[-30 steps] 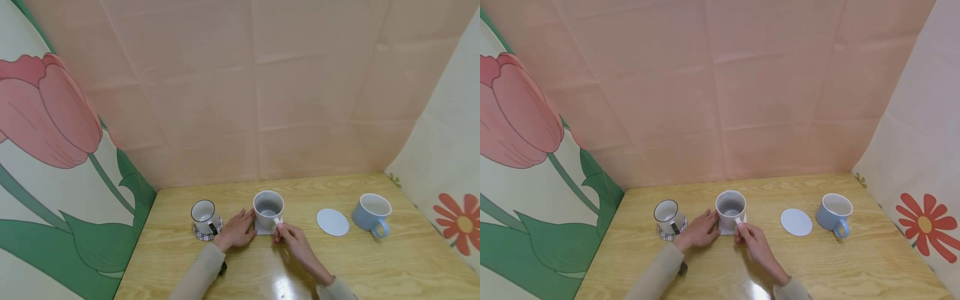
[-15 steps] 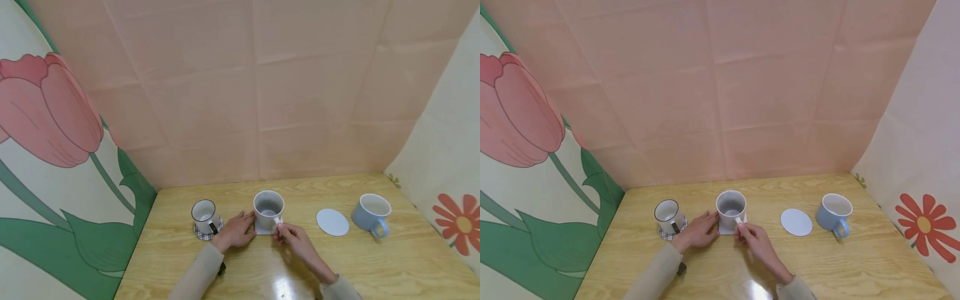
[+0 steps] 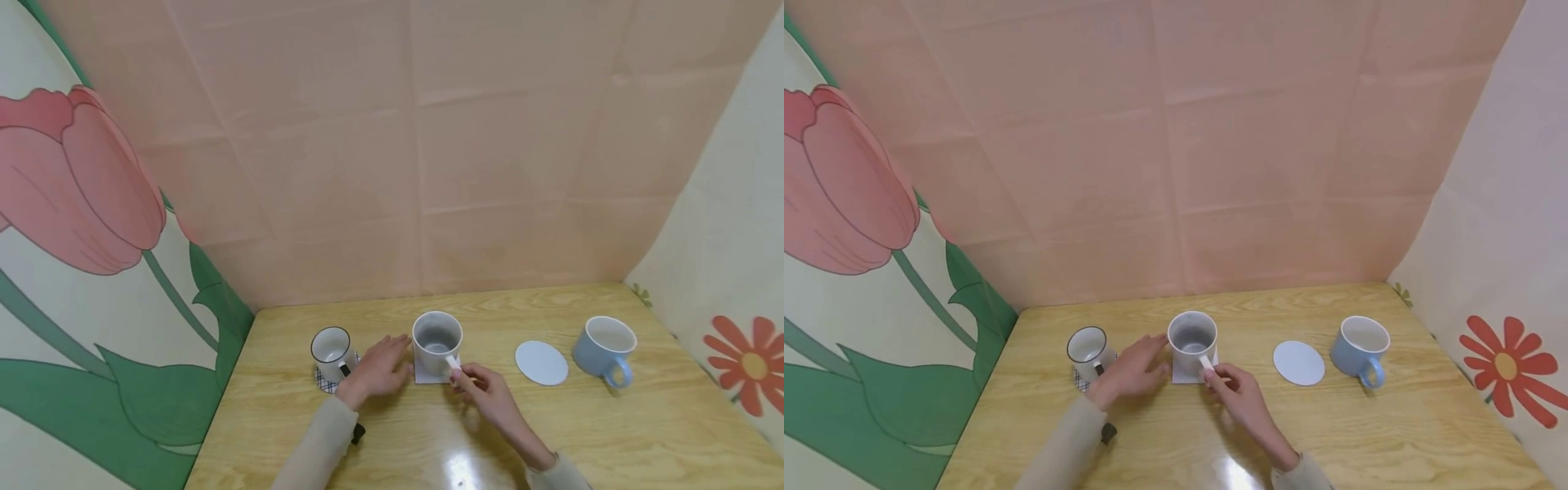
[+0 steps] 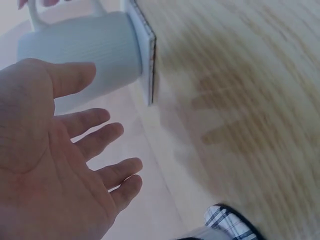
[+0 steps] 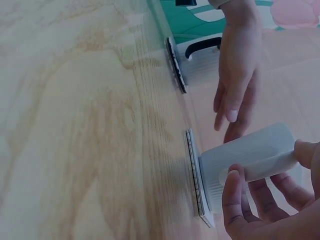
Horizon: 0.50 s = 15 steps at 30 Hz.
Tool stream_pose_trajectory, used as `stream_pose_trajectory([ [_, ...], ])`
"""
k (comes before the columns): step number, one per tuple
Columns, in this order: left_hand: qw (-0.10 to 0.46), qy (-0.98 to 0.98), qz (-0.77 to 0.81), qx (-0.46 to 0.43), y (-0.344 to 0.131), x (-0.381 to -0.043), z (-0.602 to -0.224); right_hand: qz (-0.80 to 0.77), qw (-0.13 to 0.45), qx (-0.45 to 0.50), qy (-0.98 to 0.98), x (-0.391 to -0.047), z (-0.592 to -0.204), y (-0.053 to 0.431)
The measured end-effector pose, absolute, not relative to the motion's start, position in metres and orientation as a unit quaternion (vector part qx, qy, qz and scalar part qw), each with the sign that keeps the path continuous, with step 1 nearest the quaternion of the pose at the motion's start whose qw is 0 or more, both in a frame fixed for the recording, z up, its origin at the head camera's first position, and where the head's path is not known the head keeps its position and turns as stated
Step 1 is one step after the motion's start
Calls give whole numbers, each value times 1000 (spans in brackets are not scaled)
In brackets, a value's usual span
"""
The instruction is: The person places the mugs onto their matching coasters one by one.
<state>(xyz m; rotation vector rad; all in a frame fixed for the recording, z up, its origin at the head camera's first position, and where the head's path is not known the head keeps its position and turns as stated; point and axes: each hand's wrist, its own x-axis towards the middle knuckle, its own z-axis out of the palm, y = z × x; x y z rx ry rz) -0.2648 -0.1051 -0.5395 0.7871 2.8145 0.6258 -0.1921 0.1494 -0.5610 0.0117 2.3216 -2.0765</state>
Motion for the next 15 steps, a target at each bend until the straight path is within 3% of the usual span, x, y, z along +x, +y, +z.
stream_pose_trajectory([
  [15,2,939,239,247,-105,-261,-519,-652,-10,-8,758,-184,-558,161],
])
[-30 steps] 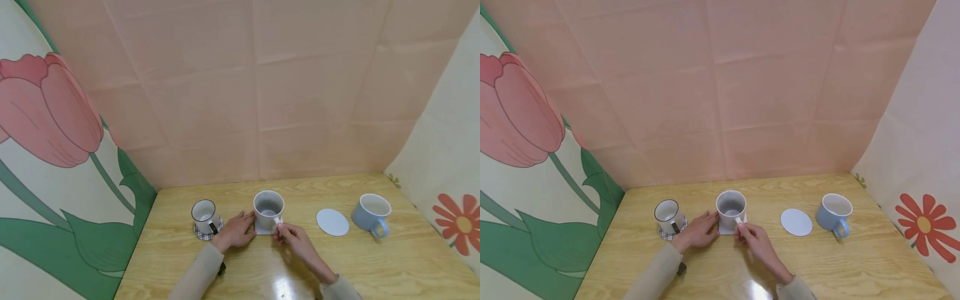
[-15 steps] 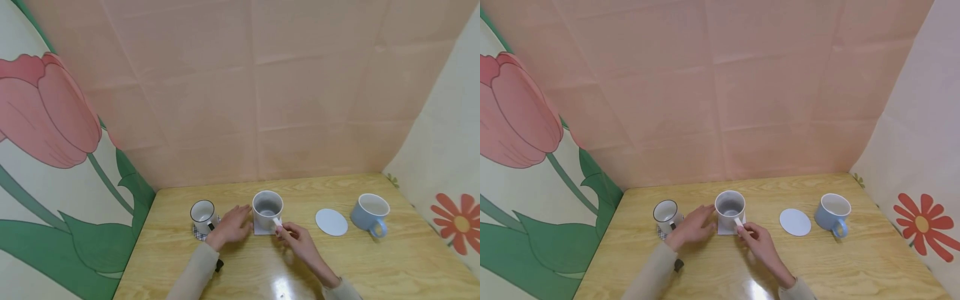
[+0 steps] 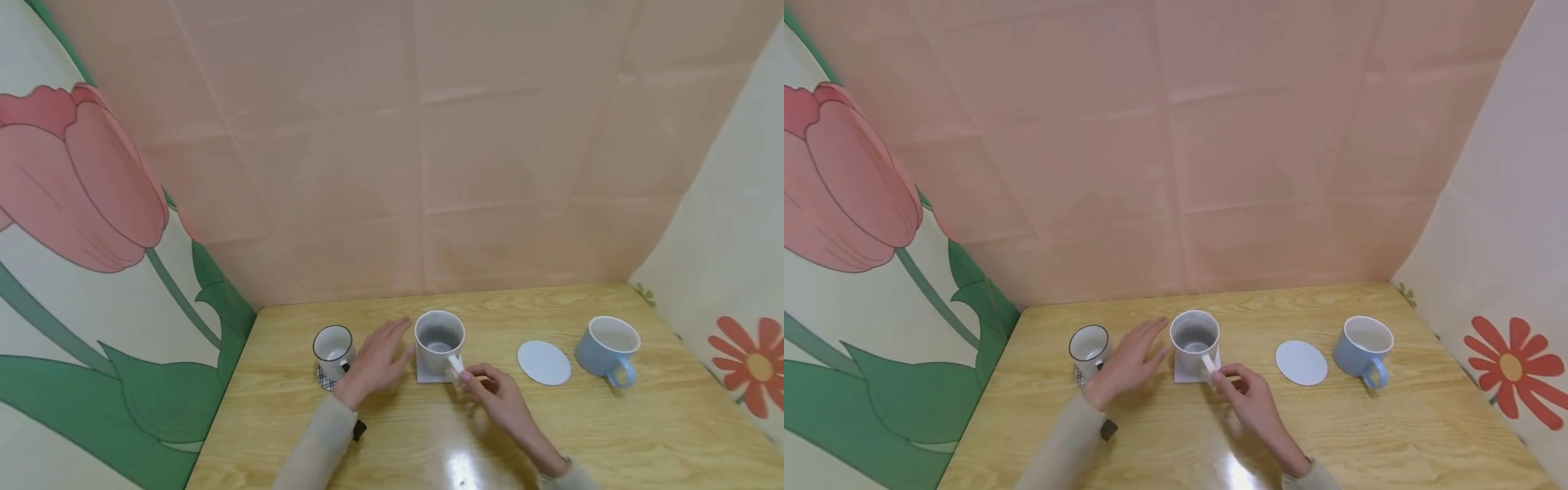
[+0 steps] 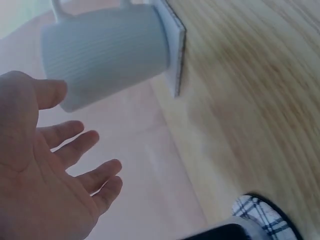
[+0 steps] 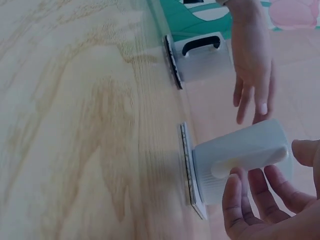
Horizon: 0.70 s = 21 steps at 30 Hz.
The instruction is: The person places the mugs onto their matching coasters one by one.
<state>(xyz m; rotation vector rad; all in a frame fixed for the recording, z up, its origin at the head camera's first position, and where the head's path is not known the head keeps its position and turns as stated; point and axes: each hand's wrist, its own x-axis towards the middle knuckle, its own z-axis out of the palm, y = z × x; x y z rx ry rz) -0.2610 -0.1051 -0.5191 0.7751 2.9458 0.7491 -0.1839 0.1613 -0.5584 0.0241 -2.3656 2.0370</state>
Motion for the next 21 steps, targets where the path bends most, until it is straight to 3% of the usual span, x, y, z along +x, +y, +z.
stream_pose_trajectory([
  [14,-35,933,239,267,-87,-252,-504,589,35,26,-807,-174,-548,184],
  [21,-39,926,242,286,-79,-251,-502,568,80,69,-816,-168,-542,197],
])
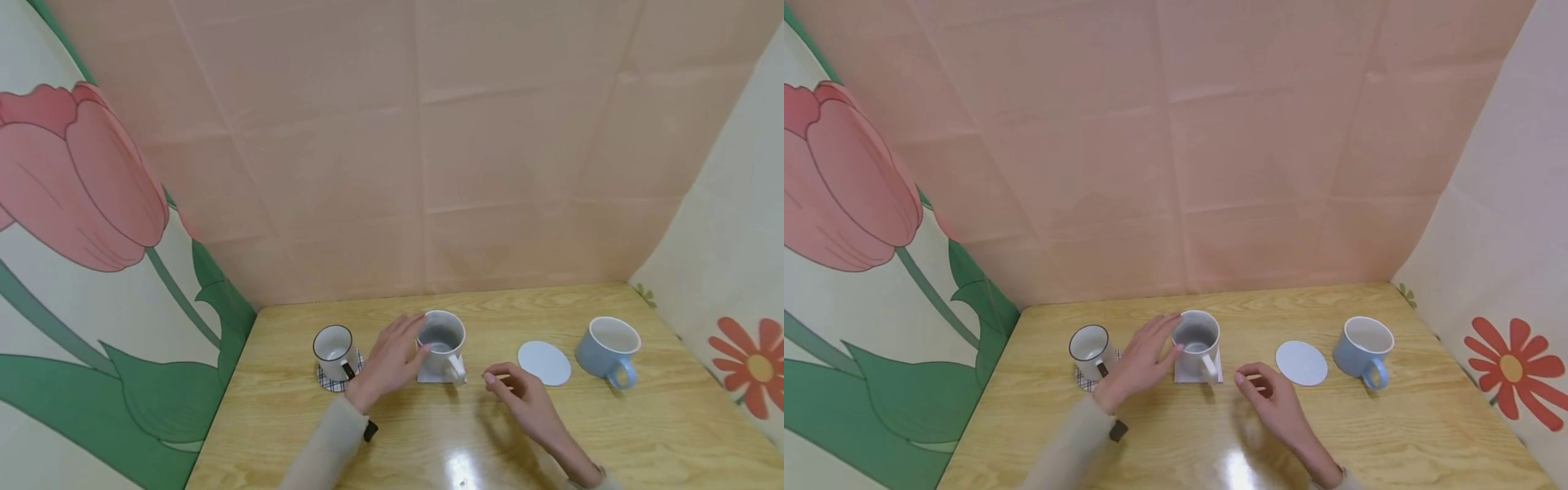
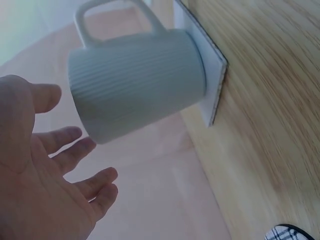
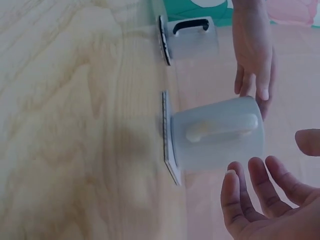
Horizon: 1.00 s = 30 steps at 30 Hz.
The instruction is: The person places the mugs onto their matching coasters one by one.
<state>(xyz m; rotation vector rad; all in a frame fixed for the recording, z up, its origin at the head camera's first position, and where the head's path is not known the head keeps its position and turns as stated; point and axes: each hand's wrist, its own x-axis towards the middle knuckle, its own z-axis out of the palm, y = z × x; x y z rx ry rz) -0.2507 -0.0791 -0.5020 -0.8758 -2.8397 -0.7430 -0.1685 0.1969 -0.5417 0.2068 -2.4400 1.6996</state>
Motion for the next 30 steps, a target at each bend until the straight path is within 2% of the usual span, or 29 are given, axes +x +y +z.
stream_pose_trajectory([
  [13,50,-924,-231,-300,-64,-248,-498,504,135,109,-846,-166,-527,225],
  [30,70,-914,-223,-331,-29,-247,-484,497,162,110,-846,-166,-514,253],
])
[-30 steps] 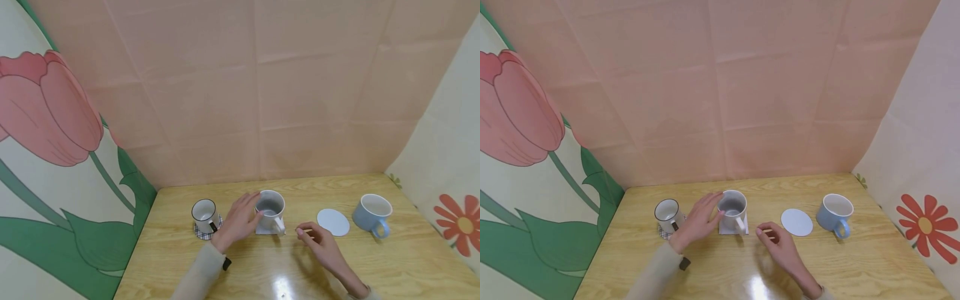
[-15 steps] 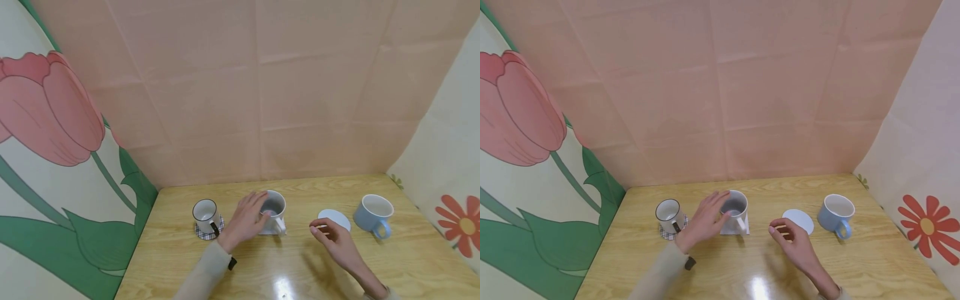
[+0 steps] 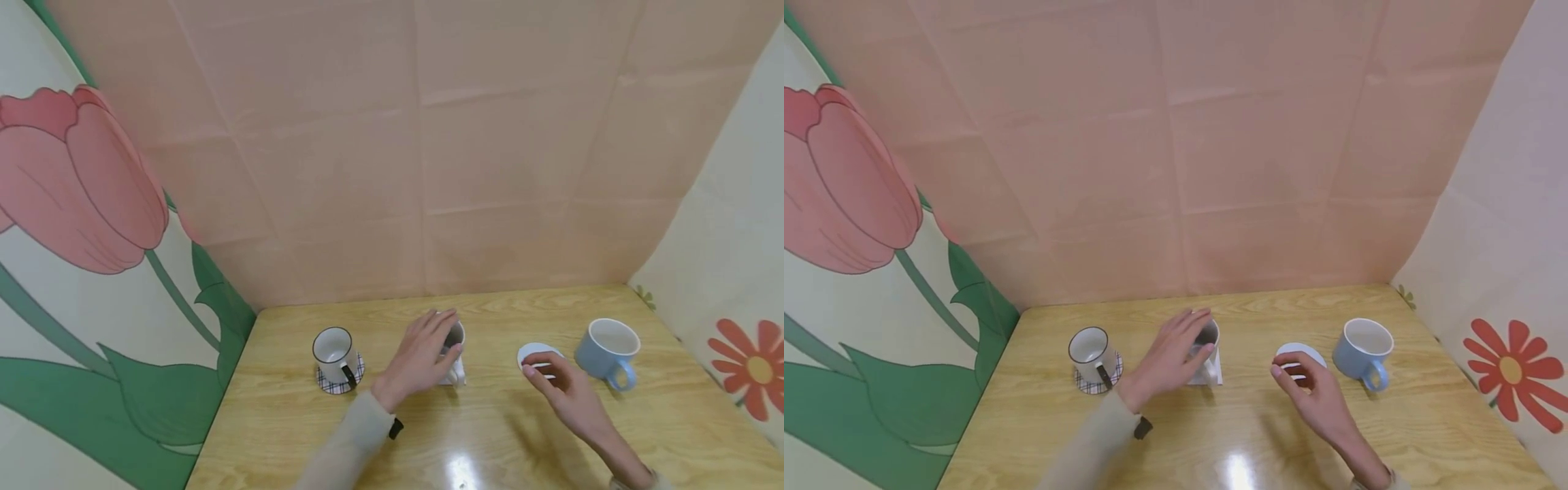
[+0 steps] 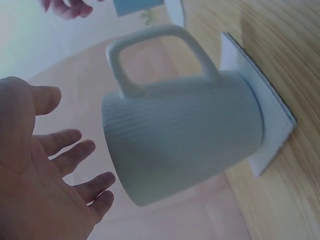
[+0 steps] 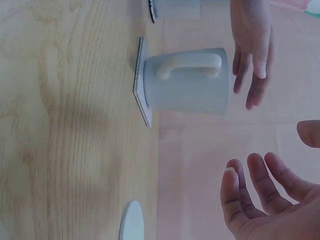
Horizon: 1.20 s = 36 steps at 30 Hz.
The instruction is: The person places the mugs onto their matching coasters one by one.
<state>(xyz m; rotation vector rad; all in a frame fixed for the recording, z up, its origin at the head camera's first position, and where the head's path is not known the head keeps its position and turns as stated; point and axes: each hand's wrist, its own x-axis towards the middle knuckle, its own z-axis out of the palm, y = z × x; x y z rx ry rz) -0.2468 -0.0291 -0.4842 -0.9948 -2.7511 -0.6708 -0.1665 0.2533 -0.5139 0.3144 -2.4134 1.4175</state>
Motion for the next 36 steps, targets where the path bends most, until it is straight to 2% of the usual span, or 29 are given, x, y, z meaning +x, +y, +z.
stream_pose_trajectory([
  [19,76,-903,-212,-366,8,-244,-480,510,193,109,-831,-161,-507,296],
  [36,69,-919,-192,-339,57,-242,-481,490,199,68,-846,-159,-500,322],
])
